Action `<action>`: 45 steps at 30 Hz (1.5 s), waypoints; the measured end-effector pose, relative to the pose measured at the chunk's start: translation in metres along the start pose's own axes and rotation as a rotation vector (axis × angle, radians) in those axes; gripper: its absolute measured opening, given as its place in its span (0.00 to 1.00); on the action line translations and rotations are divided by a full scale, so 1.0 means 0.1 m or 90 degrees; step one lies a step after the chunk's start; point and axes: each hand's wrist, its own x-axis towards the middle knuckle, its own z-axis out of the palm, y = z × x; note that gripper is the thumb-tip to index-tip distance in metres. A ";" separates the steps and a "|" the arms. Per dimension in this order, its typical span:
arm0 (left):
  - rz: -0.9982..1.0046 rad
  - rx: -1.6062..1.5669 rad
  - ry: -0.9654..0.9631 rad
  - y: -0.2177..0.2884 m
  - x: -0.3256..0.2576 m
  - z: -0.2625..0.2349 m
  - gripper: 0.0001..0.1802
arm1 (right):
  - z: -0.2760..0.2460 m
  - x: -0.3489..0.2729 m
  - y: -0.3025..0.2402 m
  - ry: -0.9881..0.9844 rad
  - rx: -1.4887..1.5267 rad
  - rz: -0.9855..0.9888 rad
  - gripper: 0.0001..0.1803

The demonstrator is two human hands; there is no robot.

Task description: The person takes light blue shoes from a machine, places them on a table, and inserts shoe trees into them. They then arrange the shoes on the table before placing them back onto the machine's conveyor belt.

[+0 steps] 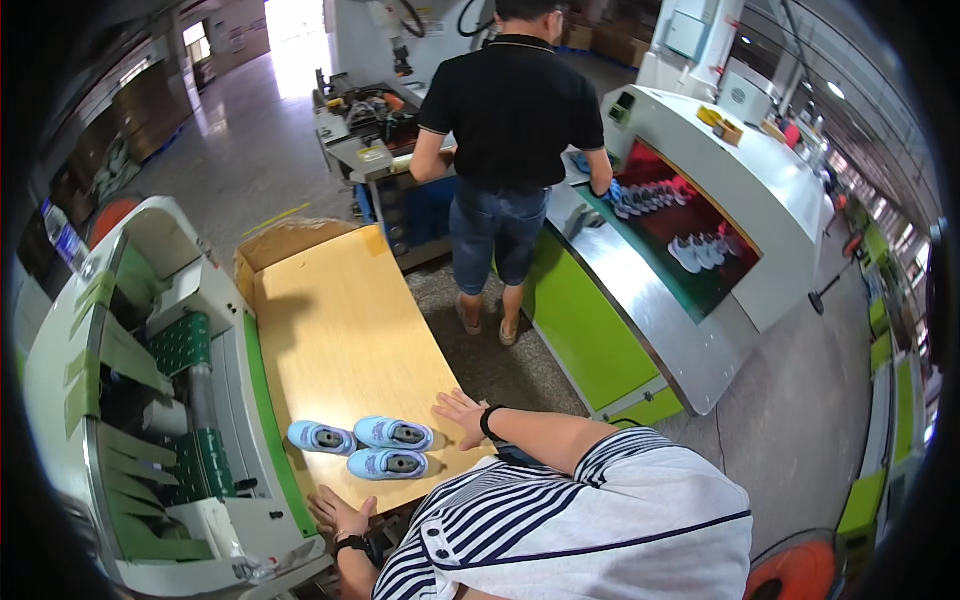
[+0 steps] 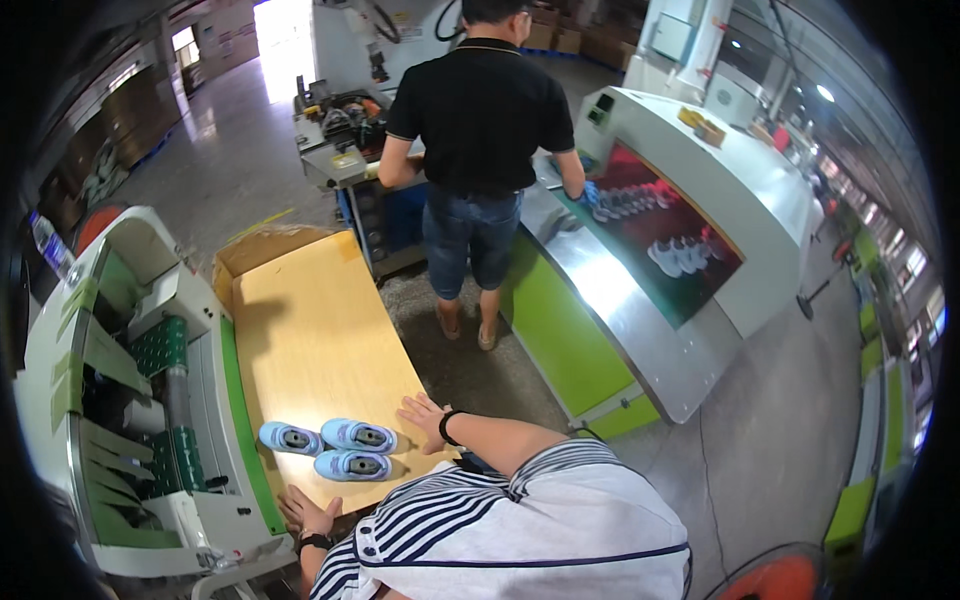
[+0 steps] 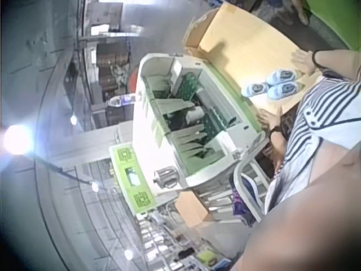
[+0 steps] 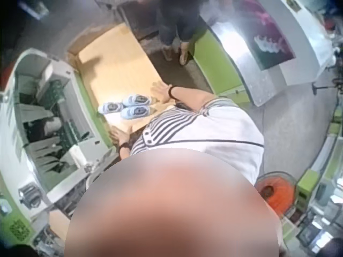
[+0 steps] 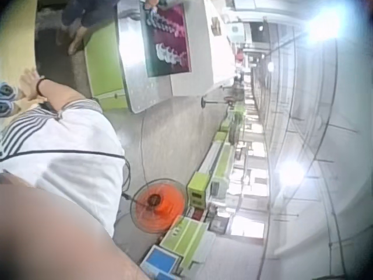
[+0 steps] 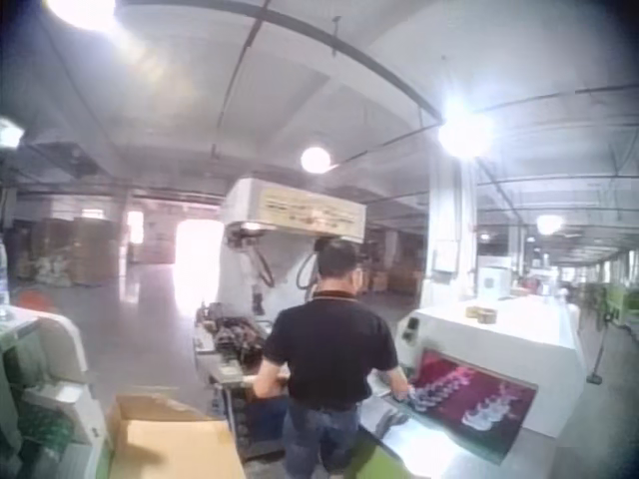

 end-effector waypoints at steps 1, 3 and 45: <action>-0.012 -0.012 -0.002 0.02 0.00 0.00 0.73 | 0.00 -0.03 0.00 0.008 0.013 0.013 0.65; 0.005 -0.002 -0.004 0.02 0.00 0.03 0.73 | 0.00 -0.04 0.04 -0.003 0.022 -0.004 0.64; -0.133 0.121 0.139 0.00 0.20 0.40 0.69 | 0.20 0.17 0.16 0.045 0.054 -0.031 0.66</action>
